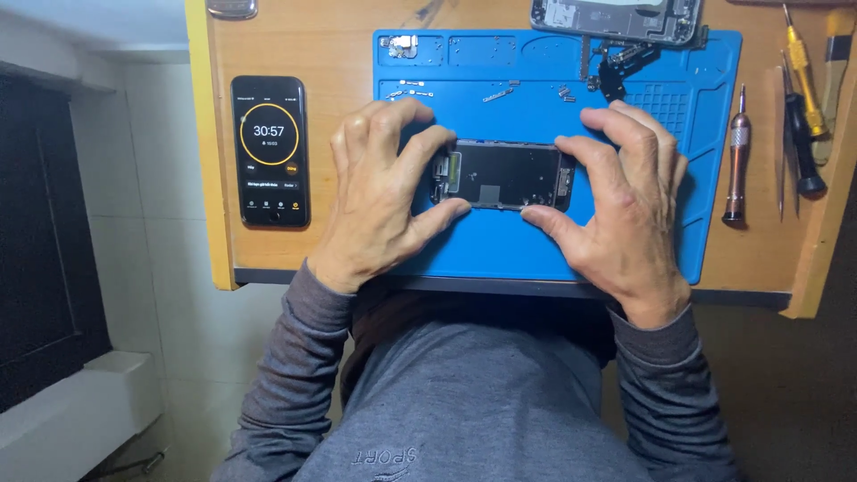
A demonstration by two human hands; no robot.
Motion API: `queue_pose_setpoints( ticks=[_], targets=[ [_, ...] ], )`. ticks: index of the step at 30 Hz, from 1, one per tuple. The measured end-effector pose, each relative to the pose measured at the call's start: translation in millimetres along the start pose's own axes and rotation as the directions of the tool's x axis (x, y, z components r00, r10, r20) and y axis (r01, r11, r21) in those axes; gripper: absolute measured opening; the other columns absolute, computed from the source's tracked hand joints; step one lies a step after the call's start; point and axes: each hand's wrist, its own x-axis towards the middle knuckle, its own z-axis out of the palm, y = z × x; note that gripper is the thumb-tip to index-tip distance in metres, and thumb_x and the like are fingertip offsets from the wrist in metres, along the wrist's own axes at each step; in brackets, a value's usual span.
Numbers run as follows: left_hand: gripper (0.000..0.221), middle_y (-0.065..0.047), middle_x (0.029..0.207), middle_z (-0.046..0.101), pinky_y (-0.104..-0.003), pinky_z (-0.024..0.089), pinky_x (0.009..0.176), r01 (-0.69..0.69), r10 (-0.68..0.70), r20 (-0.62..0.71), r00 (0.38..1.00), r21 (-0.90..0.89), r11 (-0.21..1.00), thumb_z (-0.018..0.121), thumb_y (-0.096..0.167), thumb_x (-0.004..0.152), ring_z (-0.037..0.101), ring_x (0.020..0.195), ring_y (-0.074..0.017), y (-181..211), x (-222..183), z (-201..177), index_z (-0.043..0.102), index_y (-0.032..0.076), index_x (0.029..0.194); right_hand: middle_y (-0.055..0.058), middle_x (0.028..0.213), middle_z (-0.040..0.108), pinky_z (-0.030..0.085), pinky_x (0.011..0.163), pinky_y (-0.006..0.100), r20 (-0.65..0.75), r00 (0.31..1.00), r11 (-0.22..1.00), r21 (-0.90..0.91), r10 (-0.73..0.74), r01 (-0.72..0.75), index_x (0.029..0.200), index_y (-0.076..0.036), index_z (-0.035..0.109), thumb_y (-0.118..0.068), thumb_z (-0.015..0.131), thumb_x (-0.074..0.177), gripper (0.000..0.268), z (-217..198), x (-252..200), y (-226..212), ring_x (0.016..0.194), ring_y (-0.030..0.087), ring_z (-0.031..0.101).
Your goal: Disassembling a mobile phone by removing internal screws using tweezers on a repair mat.
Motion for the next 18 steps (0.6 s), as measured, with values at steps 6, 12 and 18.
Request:
queue_pose_setpoints(
  ticks=[6, 12, 18],
  targets=[
    [0.062, -0.015, 0.142, 0.054, -0.058, 0.041, 0.108, 0.004, -0.004, -0.013, 1.000, -0.057, 0.998, 0.084, 0.050, 0.096, 0.050, 0.136, -0.0404, -2.9, 4.0, 2.6, 0.063, 0.010, 0.137, 0.021, 0.168, 0.053, 0.041, 0.122, 0.063, 0.030, 0.999, 0.996, -0.086, -0.028, 0.031, 0.161, -0.004, 0.073, -0.050, 0.097, 0.094, 0.085, 0.2, -1.9, -3.5, 0.157, 0.047, 0.045],
    [0.081, -0.016, 0.155, 0.052, -0.061, 0.043, 0.111, -0.001, 0.002, -0.032, 0.999, 0.024, 1.000, 0.087, 0.059, 0.099, 0.051, 0.141, -0.0425, -5.6, -3.9, 7.1, 0.057, 0.011, 0.157, 0.023, 0.161, 0.058, 0.042, 0.126, 0.061, -0.010, 0.999, 0.999, 0.006, -0.044, 0.044, 0.145, 0.002, 0.076, -0.051, 0.097, 0.095, 0.076, 0.4, -2.0, 0.3, 0.154, 0.048, 0.050],
    [0.066, -0.016, 0.158, 0.054, -0.059, 0.040, 0.116, -0.022, 0.020, -0.038, 0.999, -0.056, 0.998, 0.088, 0.051, 0.102, 0.051, 0.145, -0.0431, -3.3, -4.7, 4.4, 0.059, 0.010, 0.147, 0.024, 0.159, 0.060, 0.046, 0.116, 0.054, -0.069, 0.995, 0.995, 0.058, -0.078, 0.082, 0.150, -0.002, 0.064, -0.038, 0.110, 0.090, 0.083, 2.5, -12.9, 4.1, 0.148, 0.045, 0.060]
  ],
)
